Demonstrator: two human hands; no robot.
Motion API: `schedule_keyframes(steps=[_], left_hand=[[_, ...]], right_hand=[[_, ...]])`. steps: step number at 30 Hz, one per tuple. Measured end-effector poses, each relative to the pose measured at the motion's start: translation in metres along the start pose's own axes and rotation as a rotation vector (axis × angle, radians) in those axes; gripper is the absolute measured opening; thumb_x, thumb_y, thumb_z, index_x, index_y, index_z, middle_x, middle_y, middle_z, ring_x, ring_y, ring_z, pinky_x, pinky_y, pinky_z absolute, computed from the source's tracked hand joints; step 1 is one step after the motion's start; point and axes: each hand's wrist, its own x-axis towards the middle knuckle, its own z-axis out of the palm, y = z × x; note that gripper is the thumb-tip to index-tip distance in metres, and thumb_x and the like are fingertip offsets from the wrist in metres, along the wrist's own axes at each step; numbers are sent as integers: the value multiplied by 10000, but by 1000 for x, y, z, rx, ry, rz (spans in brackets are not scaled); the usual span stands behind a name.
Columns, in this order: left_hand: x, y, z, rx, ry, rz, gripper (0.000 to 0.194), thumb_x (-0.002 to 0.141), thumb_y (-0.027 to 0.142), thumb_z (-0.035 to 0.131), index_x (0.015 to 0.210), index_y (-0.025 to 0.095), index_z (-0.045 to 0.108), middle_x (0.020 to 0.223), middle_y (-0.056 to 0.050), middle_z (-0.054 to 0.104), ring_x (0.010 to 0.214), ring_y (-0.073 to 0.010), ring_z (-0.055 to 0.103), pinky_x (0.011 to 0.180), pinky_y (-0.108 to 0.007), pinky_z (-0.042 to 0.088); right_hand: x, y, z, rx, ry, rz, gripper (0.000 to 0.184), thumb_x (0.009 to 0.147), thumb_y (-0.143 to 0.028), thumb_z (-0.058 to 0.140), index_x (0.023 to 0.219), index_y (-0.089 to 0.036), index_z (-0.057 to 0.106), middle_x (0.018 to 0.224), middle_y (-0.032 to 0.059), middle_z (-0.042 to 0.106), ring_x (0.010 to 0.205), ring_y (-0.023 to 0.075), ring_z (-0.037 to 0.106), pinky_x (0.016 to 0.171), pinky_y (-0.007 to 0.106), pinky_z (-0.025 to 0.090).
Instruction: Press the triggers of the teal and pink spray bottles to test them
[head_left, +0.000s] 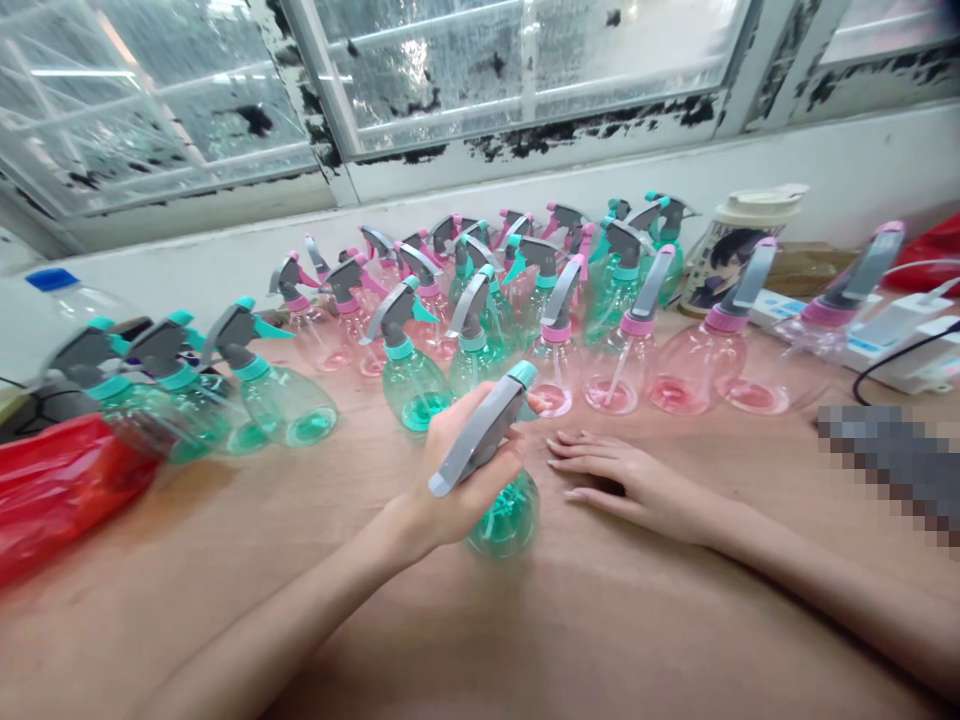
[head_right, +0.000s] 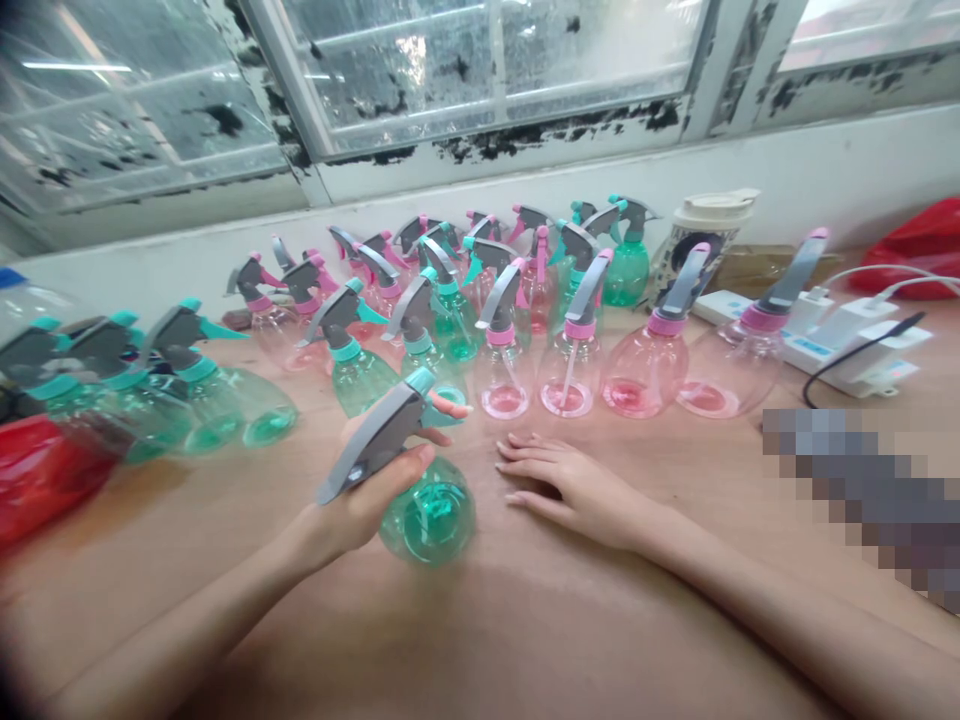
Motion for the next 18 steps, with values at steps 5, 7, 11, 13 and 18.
schedule_keyframes(steps=[5, 7, 11, 13, 18], left_hand=[[2, 0, 0, 52, 31, 1, 135, 875, 308, 519, 814, 197, 565, 752, -12, 603, 673, -161, 599, 634, -294, 483], [2, 0, 0, 51, 48, -3, 127, 870, 308, 534, 820, 198, 574, 754, -14, 607, 682, -167, 608, 640, -297, 497], [2, 2, 1, -30, 39, 14, 218, 851, 234, 549, 1058, 208, 611, 1019, -71, 687, 869, -208, 666, 733, -326, 556], [2, 3, 2, -46, 33, 46, 283, 841, 205, 546, 1115, 211, 618, 1113, -84, 691, 978, -228, 665, 820, -355, 564], [2, 4, 3, -23, 59, 58, 312, 819, 197, 566, 1125, 220, 625, 1134, -77, 714, 1026, -233, 674, 869, -374, 573]], right_hand=[[0, 0, 0, 6, 2, -1, 411, 961, -433, 545, 1336, -272, 591, 1441, 57, 540, 1354, 263, 466, 1132, 478, 374], [0, 0, 0, 6, 1, 0, 415, 961, -436, 544, 1338, -269, 589, 1442, 58, 540, 1354, 262, 466, 1131, 480, 375], [0, 0, 0, 23, 18, -3, 407, 958, -436, 548, 1329, -275, 598, 1429, 60, 553, 1348, 266, 474, 1128, 483, 377], [0, -1, 1, 29, 25, -1, 405, 957, -433, 550, 1328, -277, 599, 1427, 61, 555, 1347, 269, 475, 1127, 484, 378], [0, -1, 0, 14, 20, 1, 406, 962, -438, 539, 1327, -269, 600, 1431, 62, 550, 1356, 266, 463, 1131, 482, 372]])
